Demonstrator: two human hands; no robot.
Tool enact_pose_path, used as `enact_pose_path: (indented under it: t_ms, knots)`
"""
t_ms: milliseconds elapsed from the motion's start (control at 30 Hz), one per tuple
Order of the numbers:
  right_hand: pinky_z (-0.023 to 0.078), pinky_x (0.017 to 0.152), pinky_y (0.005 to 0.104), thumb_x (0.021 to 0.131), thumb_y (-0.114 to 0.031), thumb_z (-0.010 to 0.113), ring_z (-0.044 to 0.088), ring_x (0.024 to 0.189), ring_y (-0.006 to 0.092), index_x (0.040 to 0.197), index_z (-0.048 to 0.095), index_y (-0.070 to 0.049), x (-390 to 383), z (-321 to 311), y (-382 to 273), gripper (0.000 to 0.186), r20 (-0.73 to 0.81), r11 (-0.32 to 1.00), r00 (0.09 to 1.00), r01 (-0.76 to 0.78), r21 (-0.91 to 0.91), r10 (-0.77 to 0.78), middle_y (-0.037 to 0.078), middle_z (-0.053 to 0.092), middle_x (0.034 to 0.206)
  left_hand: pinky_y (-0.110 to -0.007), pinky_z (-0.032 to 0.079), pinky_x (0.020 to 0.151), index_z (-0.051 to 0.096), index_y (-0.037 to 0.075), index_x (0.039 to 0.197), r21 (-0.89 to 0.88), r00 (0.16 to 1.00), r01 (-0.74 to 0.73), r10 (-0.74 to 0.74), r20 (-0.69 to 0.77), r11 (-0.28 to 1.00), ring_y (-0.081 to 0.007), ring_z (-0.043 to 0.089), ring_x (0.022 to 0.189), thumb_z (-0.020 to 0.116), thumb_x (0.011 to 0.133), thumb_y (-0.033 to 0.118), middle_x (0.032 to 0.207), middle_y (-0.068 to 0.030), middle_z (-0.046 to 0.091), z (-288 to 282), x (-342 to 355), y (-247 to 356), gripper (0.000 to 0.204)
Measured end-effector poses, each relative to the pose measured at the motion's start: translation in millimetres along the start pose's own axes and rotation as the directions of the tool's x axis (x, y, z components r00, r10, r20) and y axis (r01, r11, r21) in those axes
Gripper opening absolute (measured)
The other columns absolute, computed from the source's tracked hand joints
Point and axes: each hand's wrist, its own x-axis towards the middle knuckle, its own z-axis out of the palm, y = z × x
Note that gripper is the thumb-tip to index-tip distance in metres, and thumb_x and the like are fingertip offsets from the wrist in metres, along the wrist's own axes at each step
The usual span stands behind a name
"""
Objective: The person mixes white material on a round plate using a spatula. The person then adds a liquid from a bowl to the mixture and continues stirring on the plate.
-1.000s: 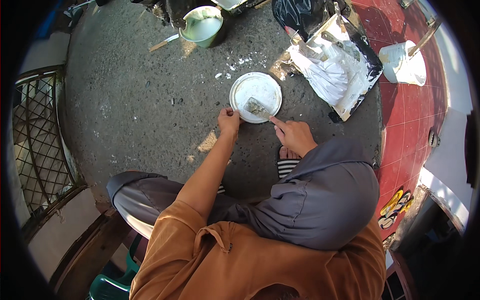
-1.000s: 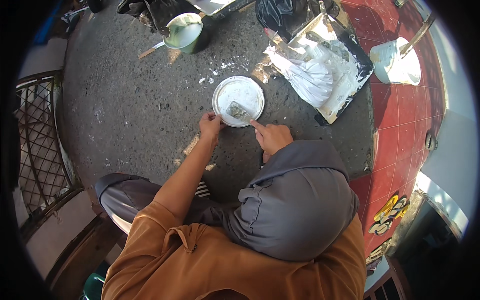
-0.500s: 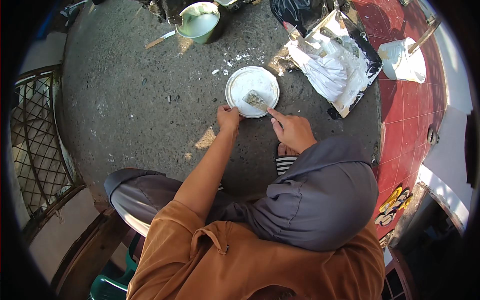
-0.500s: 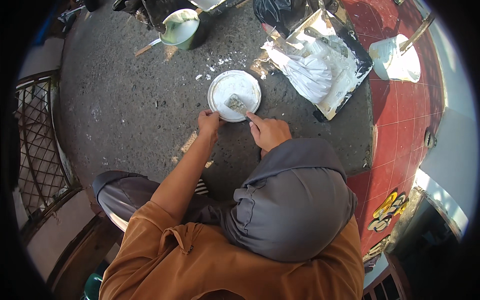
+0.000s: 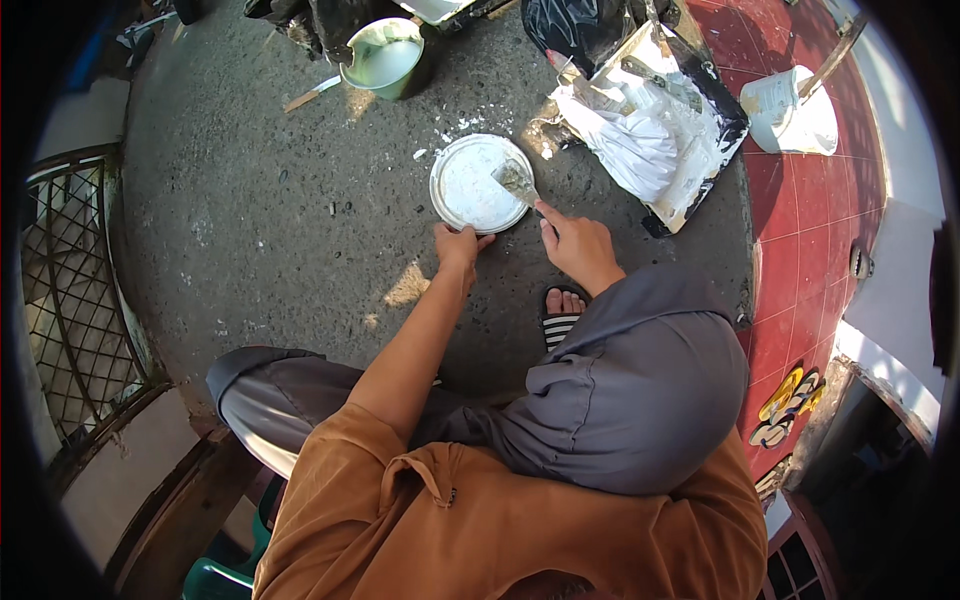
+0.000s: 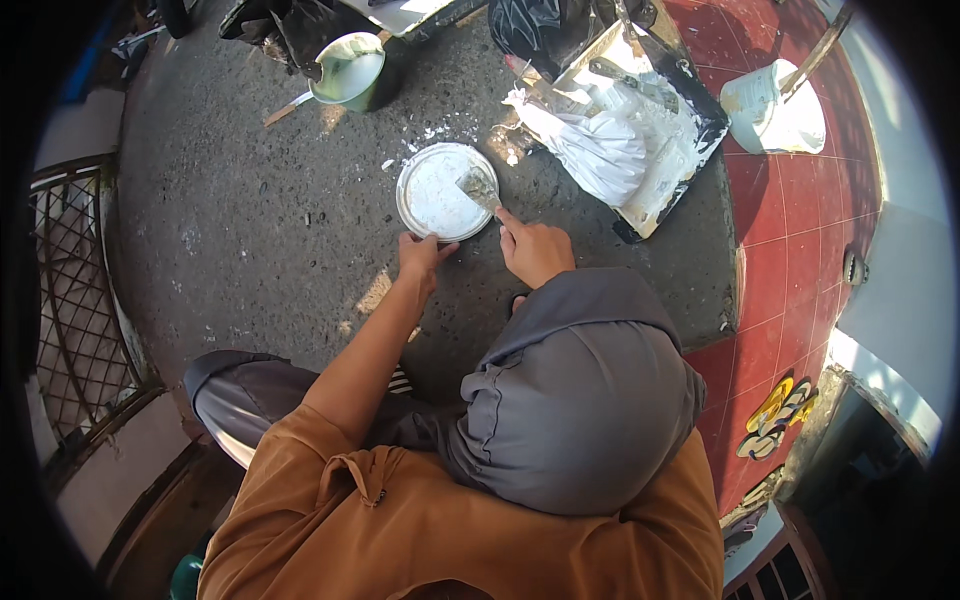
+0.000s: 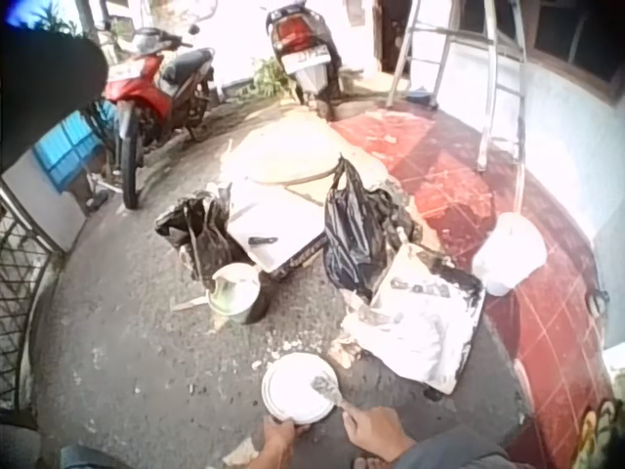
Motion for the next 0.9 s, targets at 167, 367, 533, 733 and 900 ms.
enact_pose_path:
  t_ms: [167, 367, 533, 733, 900]
  knots:
    - [0.052, 0.059, 0.0507, 0.096, -0.029, 0.057, 0.066, 0.061, 0.0373, 0.128, 0.066, -0.022, 8, -1, -7, 0.034, -0.028, 0.998, 0.999, 0.038, 0.039, -0.037, 0.016, 0.067, 0.067, -0.037, 0.067, 0.07, 0.036, -0.004, 0.116, 0.034, 0.998, 0.021, -0.019, -0.056, 0.999, -0.0308, 0.068, 0.091, 0.05, 0.087, -0.01, 0.114, -0.0208, 0.054, 2, 3, 7, 0.033]
    - [0.052, 0.06, 0.0505, 0.098, -0.03, 0.056, 0.066, 0.062, 0.0379, 0.134, 0.063, -0.024, -47, -10, -7, 0.038, 0.128, 0.992, 0.984, -0.123, -0.009, 0.123, 0.017, 0.067, 0.067, -0.038, 0.067, 0.071, 0.034, -0.004, 0.117, 0.119, 0.997, -0.021, 0.029, -0.067, 0.993, -0.0321, 0.067, 0.094, 0.048, 0.087, -0.011, 0.114, -0.0211, 0.053, -5, 1, 6, 0.034]
    - [0.053, 0.06, 0.0502, 0.098, -0.031, 0.056, 0.066, 0.061, 0.0389, 0.136, 0.062, -0.028, -40, 12, -4, 0.039, 0.013, 0.975, 0.976, -0.218, 0.041, 0.217, 0.018, 0.067, 0.067, -0.037, 0.067, 0.065, 0.035, -0.004, 0.121, 0.205, 0.998, -0.067, 0.069, -0.004, 0.976, -0.0303, 0.067, 0.091, 0.049, 0.089, -0.008, 0.113, -0.0187, 0.053, 3, -7, 2, 0.035]
    - [0.053, 0.061, 0.0482, 0.097, -0.034, 0.058, 0.066, 0.064, 0.0394, 0.131, 0.066, -0.029, 10, -6, 2, 0.035, -0.01, 0.99, 0.995, -0.097, 0.098, 0.099, 0.02, 0.065, 0.066, -0.035, 0.058, 0.059, 0.046, -0.003, 0.119, 0.408, 0.947, -0.294, 0.32, 0.005, 0.864, -0.0266, 0.072, 0.077, 0.054, 0.09, 0.003, 0.101, -0.018, 0.065, -27, 45, -22, 0.03]
    - [0.052, 0.064, 0.0489, 0.096, -0.034, 0.059, 0.067, 0.068, 0.0374, 0.126, 0.069, -0.029, 59, -24, 26, 0.032, 0.117, 0.989, 0.987, 0.101, 0.108, -0.114, 0.017, 0.069, 0.073, -0.038, 0.061, 0.058, 0.045, -0.004, 0.122, 0.392, 0.984, -0.168, 0.129, 0.123, 0.905, -0.0289, 0.072, 0.078, 0.054, 0.09, 0.002, 0.104, -0.0196, 0.064, -25, 30, 21, 0.033]
